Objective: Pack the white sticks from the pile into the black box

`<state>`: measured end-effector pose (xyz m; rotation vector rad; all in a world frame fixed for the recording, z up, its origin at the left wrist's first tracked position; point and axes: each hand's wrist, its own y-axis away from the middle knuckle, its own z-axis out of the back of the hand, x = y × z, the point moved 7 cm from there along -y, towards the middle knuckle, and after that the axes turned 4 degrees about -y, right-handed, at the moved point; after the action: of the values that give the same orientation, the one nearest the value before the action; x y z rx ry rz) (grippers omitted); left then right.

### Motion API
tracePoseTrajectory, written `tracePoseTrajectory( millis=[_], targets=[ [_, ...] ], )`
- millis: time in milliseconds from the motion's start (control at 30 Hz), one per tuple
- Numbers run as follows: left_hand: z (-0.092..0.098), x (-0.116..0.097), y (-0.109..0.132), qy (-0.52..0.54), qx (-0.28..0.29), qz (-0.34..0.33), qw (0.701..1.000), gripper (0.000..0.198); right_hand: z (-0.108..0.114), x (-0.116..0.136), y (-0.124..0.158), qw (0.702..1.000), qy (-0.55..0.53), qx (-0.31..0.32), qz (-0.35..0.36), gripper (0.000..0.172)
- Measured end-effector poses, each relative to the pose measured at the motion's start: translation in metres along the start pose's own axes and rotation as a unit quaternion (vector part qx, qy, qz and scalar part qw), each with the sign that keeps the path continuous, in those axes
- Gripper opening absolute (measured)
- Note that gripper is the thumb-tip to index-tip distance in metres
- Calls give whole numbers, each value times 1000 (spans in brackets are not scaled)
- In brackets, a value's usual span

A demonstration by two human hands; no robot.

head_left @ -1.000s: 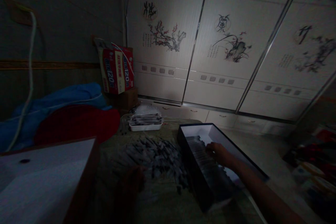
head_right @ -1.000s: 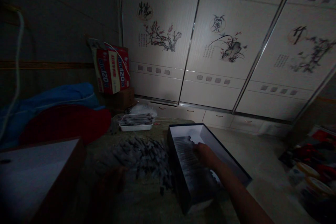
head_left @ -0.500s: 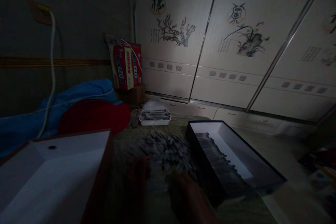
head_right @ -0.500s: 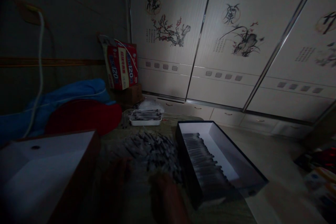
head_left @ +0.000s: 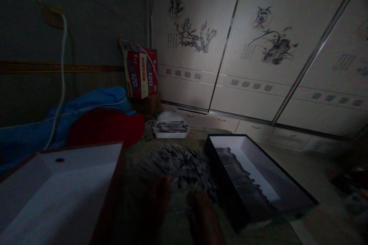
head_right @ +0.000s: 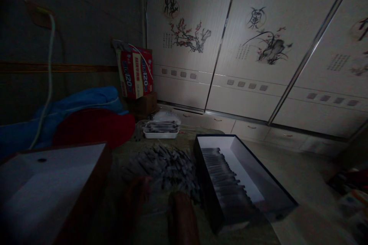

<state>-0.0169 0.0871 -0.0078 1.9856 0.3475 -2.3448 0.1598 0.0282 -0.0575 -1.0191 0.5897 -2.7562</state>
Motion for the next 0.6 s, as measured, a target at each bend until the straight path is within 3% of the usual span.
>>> tracePoseTrajectory(
  millis=[100, 200, 300, 367, 500, 533, 600],
  targets=[
    [1, -5, 2, -19, -13, -10, 1000, 50, 0, -13, 7, 998, -34, -46, -14, 36],
    [4, -9, 3, -52, -29, -26, 998, 42, 19, -18, 5, 988, -90, -94, -88, 27],
    [1, -6, 3, -79, -22, -37, 996, 34, 37, -16, -4, 972, -162, -89, -144, 26],
    [-9, 0, 3, -80, 17, -35, 996, 29, 44, -9, -9, 963, -210, -88, -146, 28],
    [-40, 11, 9, -19, 162, 18, 986, 30, 44, 6, -11, 958, -241, -81, -132, 27],
    [-45, 11, 11, 1, 179, 33, 983, 31, 43, 9, -10, 959, -237, -78, -132, 27],
    [-42, 9, 10, 40, 157, 56, 985, 35, 45, 13, -8, 962, -225, -89, -127, 25]
  ],
)
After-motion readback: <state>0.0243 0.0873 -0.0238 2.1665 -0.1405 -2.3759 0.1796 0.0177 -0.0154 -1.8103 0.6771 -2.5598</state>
